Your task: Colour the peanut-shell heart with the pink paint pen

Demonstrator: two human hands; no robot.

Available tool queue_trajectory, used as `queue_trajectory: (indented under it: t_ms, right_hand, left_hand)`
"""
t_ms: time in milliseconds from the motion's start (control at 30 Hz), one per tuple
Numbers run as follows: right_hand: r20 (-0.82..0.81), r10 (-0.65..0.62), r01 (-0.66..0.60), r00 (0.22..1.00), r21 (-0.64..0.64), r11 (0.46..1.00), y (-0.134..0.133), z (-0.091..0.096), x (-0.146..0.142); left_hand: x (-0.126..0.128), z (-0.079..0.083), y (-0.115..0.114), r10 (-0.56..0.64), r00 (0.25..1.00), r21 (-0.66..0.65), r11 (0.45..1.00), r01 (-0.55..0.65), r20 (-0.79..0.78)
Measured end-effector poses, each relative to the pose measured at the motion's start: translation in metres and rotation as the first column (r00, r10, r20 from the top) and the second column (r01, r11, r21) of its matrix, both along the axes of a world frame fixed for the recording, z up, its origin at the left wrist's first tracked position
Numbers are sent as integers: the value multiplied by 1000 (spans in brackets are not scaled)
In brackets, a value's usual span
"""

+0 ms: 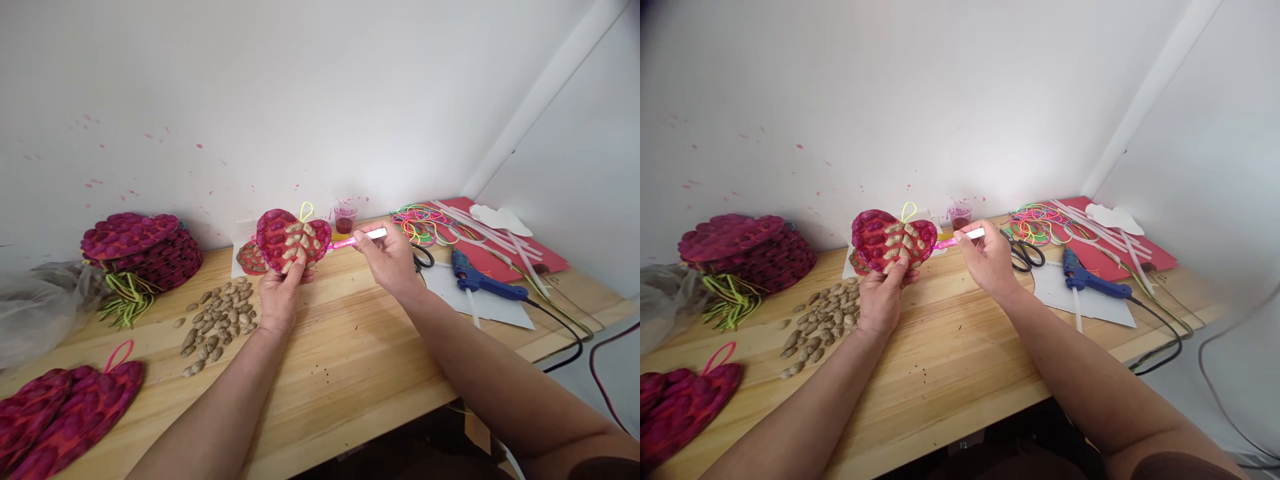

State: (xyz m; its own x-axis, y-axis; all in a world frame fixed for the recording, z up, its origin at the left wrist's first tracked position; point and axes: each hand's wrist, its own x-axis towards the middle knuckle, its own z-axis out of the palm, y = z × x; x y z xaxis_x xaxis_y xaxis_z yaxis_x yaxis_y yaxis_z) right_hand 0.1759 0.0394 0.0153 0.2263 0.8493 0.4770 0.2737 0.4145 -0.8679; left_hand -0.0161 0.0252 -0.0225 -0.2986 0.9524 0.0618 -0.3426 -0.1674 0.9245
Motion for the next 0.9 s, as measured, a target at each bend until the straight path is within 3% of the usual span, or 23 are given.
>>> queue_trajectory:
  t_ms: [433, 667, 767, 900]
  right_hand:
    - [-80, 44, -44, 996, 1, 999, 4, 0, 3]
    - [-37, 22, -21, 999, 20, 1000, 3, -2, 3]
    - [63, 36, -41, 997, 72, 997, -7, 2, -1]
    - [332, 9, -92, 943, 235, 968, -20, 9, -7]
  left_hand:
    - [-1, 1, -1, -17, 1000, 4, 1000, 17, -17]
    - [0, 0, -1, -19, 1000, 17, 1000, 19, 17]
    - [0, 1, -1, 7, 1000, 4, 1000, -7, -6]
    - [1, 2, -1, 30, 999, -13, 999, -31, -24]
